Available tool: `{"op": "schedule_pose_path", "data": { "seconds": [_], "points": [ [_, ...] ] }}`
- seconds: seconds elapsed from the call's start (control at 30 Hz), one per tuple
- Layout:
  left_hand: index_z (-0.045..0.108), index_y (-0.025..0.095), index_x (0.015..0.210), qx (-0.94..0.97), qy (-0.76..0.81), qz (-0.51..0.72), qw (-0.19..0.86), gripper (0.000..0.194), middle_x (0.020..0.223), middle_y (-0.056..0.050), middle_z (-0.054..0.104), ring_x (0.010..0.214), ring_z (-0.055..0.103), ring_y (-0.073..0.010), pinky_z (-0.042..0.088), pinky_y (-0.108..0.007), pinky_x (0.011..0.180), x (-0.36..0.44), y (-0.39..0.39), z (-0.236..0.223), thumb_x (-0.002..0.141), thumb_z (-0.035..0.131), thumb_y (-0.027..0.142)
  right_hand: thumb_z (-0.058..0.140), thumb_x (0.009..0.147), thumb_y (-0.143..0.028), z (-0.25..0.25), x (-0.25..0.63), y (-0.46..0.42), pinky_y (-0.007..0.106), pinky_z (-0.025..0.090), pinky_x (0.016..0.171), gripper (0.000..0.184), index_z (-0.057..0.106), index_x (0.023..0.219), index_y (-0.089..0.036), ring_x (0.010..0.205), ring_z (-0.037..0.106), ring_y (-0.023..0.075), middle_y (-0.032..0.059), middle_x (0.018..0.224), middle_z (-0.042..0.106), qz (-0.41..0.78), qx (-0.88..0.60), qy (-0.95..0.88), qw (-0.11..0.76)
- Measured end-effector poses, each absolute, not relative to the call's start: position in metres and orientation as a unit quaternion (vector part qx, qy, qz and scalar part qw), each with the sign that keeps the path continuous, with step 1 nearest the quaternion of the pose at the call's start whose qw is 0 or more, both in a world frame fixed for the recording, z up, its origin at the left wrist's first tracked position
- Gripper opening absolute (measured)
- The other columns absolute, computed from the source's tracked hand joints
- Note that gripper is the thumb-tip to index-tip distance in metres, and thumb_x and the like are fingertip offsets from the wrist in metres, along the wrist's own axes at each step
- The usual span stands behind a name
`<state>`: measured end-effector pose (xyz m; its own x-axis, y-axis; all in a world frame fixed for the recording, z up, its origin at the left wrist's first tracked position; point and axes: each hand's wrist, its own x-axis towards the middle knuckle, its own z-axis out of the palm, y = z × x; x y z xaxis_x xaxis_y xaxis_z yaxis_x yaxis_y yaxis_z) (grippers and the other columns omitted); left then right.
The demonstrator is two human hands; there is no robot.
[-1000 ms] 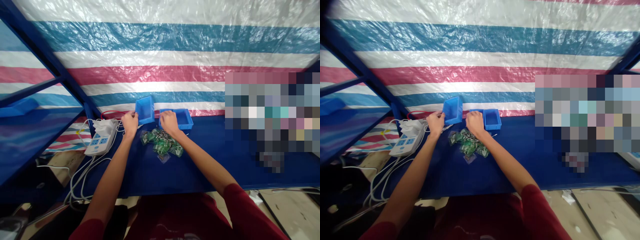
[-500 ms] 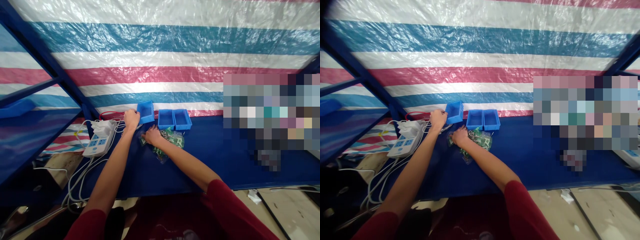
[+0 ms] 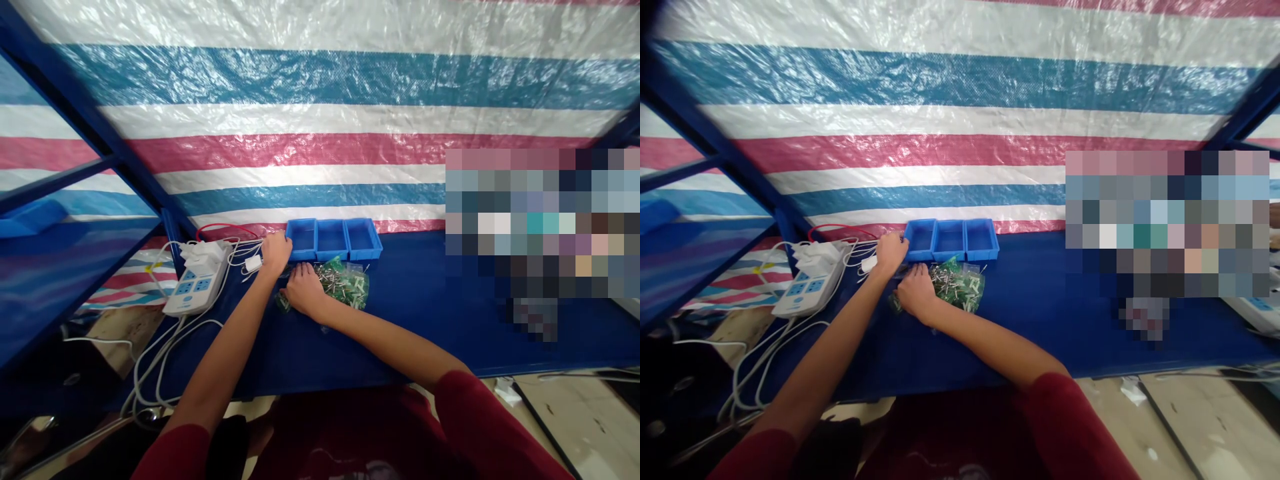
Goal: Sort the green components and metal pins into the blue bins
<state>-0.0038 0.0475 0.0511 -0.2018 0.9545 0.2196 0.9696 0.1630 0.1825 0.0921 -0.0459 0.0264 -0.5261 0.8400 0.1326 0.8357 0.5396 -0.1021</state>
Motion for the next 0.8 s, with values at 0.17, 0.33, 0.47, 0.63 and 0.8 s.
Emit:
{"op": "schedule_pose_path", "data": {
  "seconds": [0.17,0.33,0.47,0.63,0.8],
  "points": [
    [0.066,0.01,0.107,-0.654,-0.744,-0.134,0.007,0.035,0.103,-0.021,0.069,0.099,0.063,-0.032,0.045,-0.039,0.087,-0.009,0.044,0.052,0.089,0.041,0.026,0.038,0.098,-0.033,0.038,0.131,-0.059,0.04,0.041,0.097,0.04,0.065,0.112,-0.007,0.106,0.058,0.0279,0.0187,0.109,0.067,-0.02,-0.44,-0.88,0.178],
    [0.062,0.017,0.117,-0.703,-0.647,-0.295,0.015,0.038,0.118,-0.012,0.065,0.112,0.058,-0.0237,0.04,-0.034,0.102,-0.022,0.014,0.044,0.094,0.035,0.032,0.037,0.097,-0.03,0.033,0.203,-0.055,0.04,0.044,0.094,0.037,0.067,0.111,-0.015,0.108,0.057,0.0265,0.0151,0.116,0.064,-0.018,-0.534,-0.811,0.239],
    [0.057,0.017,0.127,-0.725,-0.625,-0.29,-0.025,0.048,0.13,-0.013,0.057,0.121,0.053,-0.0275,0.038,-0.04,0.106,-0.025,-0.026,0.025,0.093,0.04,0.047,0.041,0.095,-0.04,0.014,0.246,-0.049,0.045,0.043,0.098,0.045,0.062,0.124,-0.013,0.118,0.053,0.0309,0.0174,0.129,0.058,0.008,-0.617,-0.761,0.2],
    [0.044,0.017,0.14,-0.738,-0.63,-0.242,-0.023,0.061,0.149,-0.018,0.035,0.135,0.037,-0.0356,0.037,-0.05,0.106,-0.015,-0.051,0.012,0.09,0.045,0.053,0.034,0.097,-0.048,-0.001,0.249,-0.051,0.045,0.036,0.107,0.06,0.049,0.138,-0.007,0.134,0.041,0.0312,0.0217,0.144,0.045,0.069,-0.614,-0.772,0.146],
    [0.05,0.016,0.133,-0.707,-0.653,-0.269,0.015,0.052,0.139,-0.019,0.043,0.13,0.044,-0.0351,0.04,-0.05,0.103,-0.013,-0.05,0.009,0.092,0.043,0.048,0.026,0.098,-0.053,-0.003,0.239,-0.055,0.043,0.029,0.113,0.069,0.042,0.142,-0.002,0.141,0.032,0.0296,0.0229,0.149,0.037,0.123,-0.615,-0.765,0.145]
  ]
}}
